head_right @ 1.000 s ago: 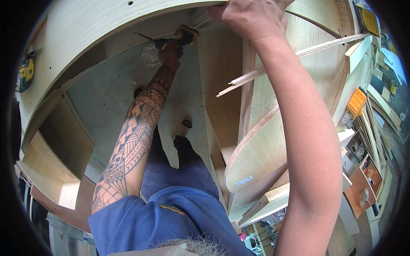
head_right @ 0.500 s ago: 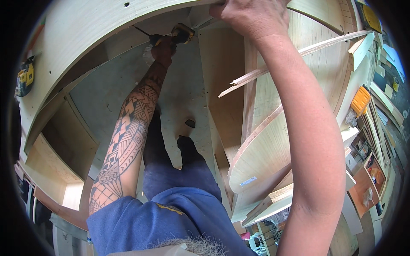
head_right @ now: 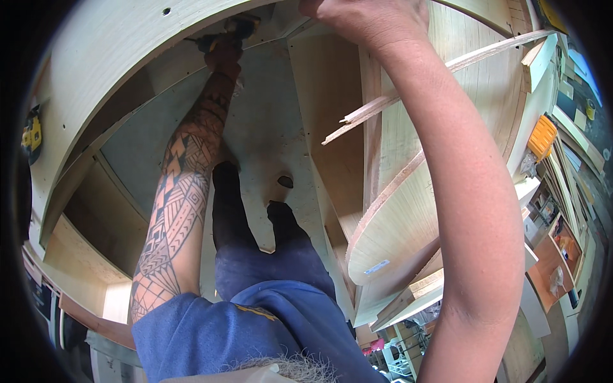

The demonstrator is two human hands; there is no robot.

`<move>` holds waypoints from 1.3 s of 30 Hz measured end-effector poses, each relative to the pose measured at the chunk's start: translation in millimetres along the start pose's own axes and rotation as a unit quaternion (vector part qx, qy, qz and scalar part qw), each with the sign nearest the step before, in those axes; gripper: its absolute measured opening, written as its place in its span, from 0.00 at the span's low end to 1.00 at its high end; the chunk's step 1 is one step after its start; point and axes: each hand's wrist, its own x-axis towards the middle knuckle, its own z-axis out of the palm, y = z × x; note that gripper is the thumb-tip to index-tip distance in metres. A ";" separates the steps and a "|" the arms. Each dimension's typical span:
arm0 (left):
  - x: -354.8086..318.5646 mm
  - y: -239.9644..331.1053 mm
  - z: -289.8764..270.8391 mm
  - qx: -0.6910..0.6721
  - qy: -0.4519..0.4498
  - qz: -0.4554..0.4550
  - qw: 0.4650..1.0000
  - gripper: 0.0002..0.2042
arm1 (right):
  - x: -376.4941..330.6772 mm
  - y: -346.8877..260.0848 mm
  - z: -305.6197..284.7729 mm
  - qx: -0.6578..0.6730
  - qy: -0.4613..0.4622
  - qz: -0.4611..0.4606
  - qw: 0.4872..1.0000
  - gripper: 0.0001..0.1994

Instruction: Assembling a curved wooden cabinet component by measuring, marking, and drilling screws into a back panel.

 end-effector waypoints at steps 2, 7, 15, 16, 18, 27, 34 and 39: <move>71.8 -4.8 -19.6 0.166 -0.029 0.170 0.971 0.20 | -1.6 -3.6 -9.4 0.056 -0.013 0.019 0.998 0.20; 132.6 7.8 5.6 0.190 0.094 0.228 0.950 0.18 | -2.9 -12.7 -22.6 0.066 -0.062 0.055 0.994 0.13; 80.1 71.6 -1.0 0.038 0.006 0.049 0.998 0.15 | -20.3 -16.0 -25.0 0.061 0.104 -0.078 0.990 0.13; 74.9 74.8 -2.5 0.009 -0.006 0.026 1.000 0.14 | -21.9 -16.2 -28.2 0.060 0.105 -0.075 0.990 0.13; 62.8 87.0 -13.2 -0.049 -0.028 -0.014 0.998 0.13 | -21.7 -19.0 -38.7 0.033 0.006 -0.002 0.999 0.13; -90.9 97.4 24.8 -0.190 -0.086 -0.173 0.963 0.11 | -14.5 -0.8 -41.4 0.048 -0.074 0.038 0.995 0.17; -147.0 102.5 26.9 0.103 0.045 -0.244 0.963 0.14 | 3.3 -4.2 -48.4 0.067 -0.189 0.099 0.975 0.27; -118.7 83.3 33.6 -0.010 -0.049 -0.204 0.978 0.11 | -8.8 -16.7 -47.3 0.054 -0.157 0.067 0.984 0.29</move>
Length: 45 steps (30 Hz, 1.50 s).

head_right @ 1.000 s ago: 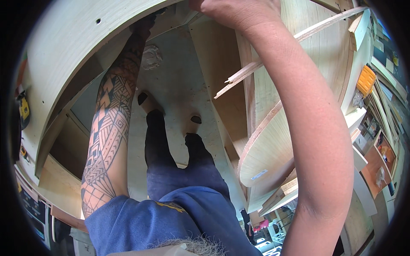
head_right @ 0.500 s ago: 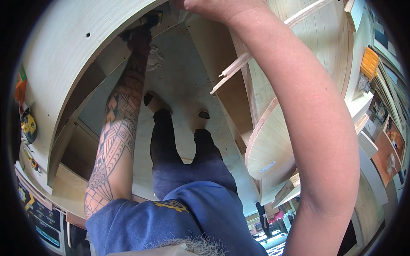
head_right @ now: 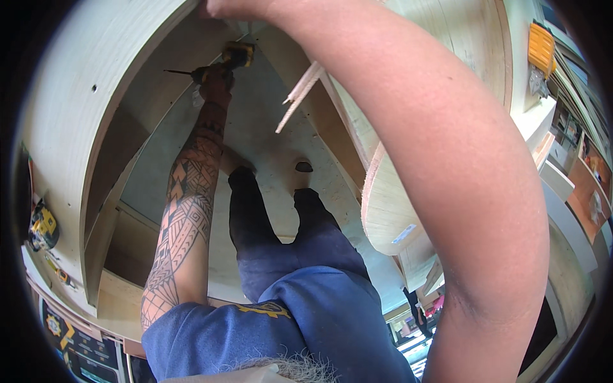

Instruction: Assembling a curved wooden cabinet component by measuring, marking, and drilling screws into a back panel.

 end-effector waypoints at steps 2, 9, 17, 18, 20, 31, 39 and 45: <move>15.3 3.1 9.9 0.003 0.020 0.013 1.000 0.11 | -0.7 0.5 3.5 -0.001 0.009 -0.005 1.000 0.29; 15.5 -11.2 15.8 0.103 0.002 0.065 0.993 0.12 | 6.2 12.6 -8.8 -0.002 0.007 0.009 1.000 0.33; -17.9 -0.5 13.6 0.194 0.060 -0.019 0.979 0.16 | -14.6 19.6 -5.9 0.022 0.170 -0.045 0.984 0.43; -19.5 2.9 13.7 0.224 0.043 -0.013 0.974 0.17 | -15.7 19.4 -7.7 0.025 0.170 -0.043 0.984 0.43; -19.9 8.2 17.0 0.257 0.022 -0.009 0.966 0.17 | -14.9 19.4 -10.9 0.035 0.140 -0.043 0.989 0.42; -0.2 36.0 38.5 0.286 -0.070 0.073 0.953 0.17 | -9.9 25.7 -1.5 0.002 0.206 -0.074 0.976 0.44; -13.8 32.0 37.8 0.281 -0.019 0.038 0.959 0.20 | -0.4 29.1 3.2 0.022 0.214 -0.071 0.974 0.43; -6.1 8.8 32.1 0.271 0.016 0.023 0.962 0.19 | 13.1 35.9 17.9 0.024 0.214 -0.070 0.974 0.43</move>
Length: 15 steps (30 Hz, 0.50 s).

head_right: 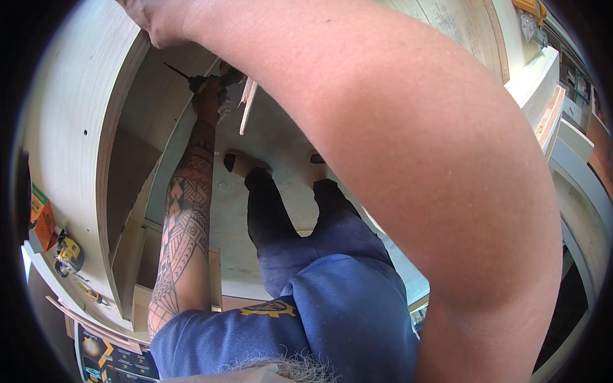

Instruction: Assembling a curved wooden cabinet component by measuring, marking, and drilling screws into a back panel.

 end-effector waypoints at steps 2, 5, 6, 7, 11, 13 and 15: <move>-0.5 -11.4 -0.5 -0.001 0.017 -0.012 1.000 0.19 | 1.4 -0.9 -0.4 -0.007 -0.041 0.021 0.999 0.42; -9.1 -34.4 -9.4 0.033 0.028 -0.012 0.999 0.21 | -0.1 -4.3 -4.9 0.059 -0.052 0.049 0.996 0.41; -18.6 -41.2 -7.5 0.054 0.021 -0.010 0.998 0.23 | -3.9 3.2 -10.1 0.081 -0.053 0.025 0.995 0.40; -27.4 -47.6 -15.1 0.075 0.022 -0.005 0.997 0.25 | 4.8 -5.2 -0.6 -0.022 -0.045 0.074 0.996 0.41; -102.1 -101.4 -98.3 0.259 0.092 0.178 0.945 0.32 | 32.0 -26.3 -15.3 0.022 -0.281 0.064 0.957 0.42; -175.7 -71.3 -100.6 0.282 0.049 0.134 0.949 0.32 | 19.6 -20.8 -35.4 0.082 -0.262 0.073 0.959 0.40; -238.5 -43.8 -130.2 0.302 0.033 0.109 0.946 0.30 | 17.5 -15.3 -33.0 0.052 -0.238 0.062 0.968 0.40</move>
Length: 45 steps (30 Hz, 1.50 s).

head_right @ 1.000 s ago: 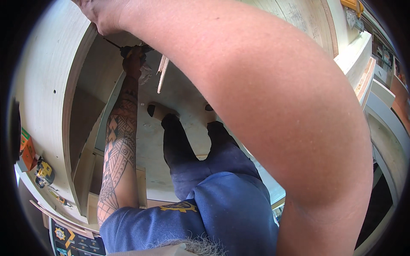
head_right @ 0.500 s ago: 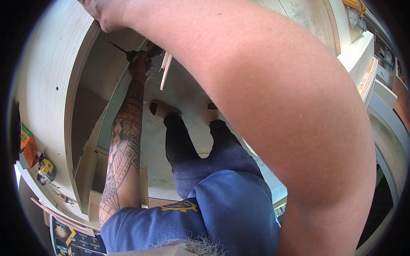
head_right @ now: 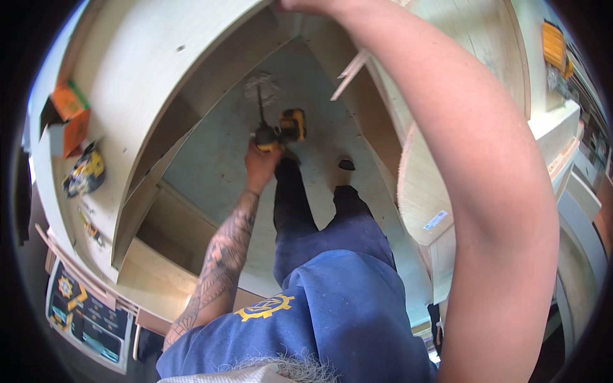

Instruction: Assembling a curved wooden cabinet component by measuring, marking, and drilling screws into a back panel.

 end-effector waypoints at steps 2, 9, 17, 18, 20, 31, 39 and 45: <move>-59.5 5.1 -47.0 0.003 -0.020 -0.014 1.000 0.30 | 20.1 6.7 22.4 -0.063 0.039 0.014 0.997 0.40; -229.1 -6.1 -183.0 -0.072 0.059 -0.020 0.995 0.30 | 30.8 47.4 38.2 0.007 0.208 -0.096 0.973 0.54; -366.9 -39.7 -315.8 -0.127 0.143 -0.053 0.980 0.26 | -65.0 -94.4 -40.7 -0.101 0.057 0.097 0.989 0.61; -374.7 -43.1 -329.3 -0.133 0.150 -0.055 0.978 0.26 | -83.6 -120.3 -28.6 -0.087 0.136 0.098 0.982 0.57; -387.9 -42.0 -353.5 -0.141 0.168 -0.039 0.975 0.26 | -130.9 -179.7 -12.1 0.066 0.256 -0.007 0.964 0.48; -375.7 105.4 -432.1 -0.049 0.055 0.098 0.992 0.26 | -307.9 -434.1 9.5 0.683 -0.046 -0.117 0.719 0.11; -360.6 202.7 -412.2 -0.320 -0.143 0.321 0.880 0.45 | -280.0 -299.6 -123.0 0.883 -0.026 -0.073 0.464 0.06; -255.9 265.3 -343.7 -0.091 0.013 0.346 0.934 0.28 | -261.9 -240.5 -212.4 0.916 -0.075 -0.099 0.382 0.09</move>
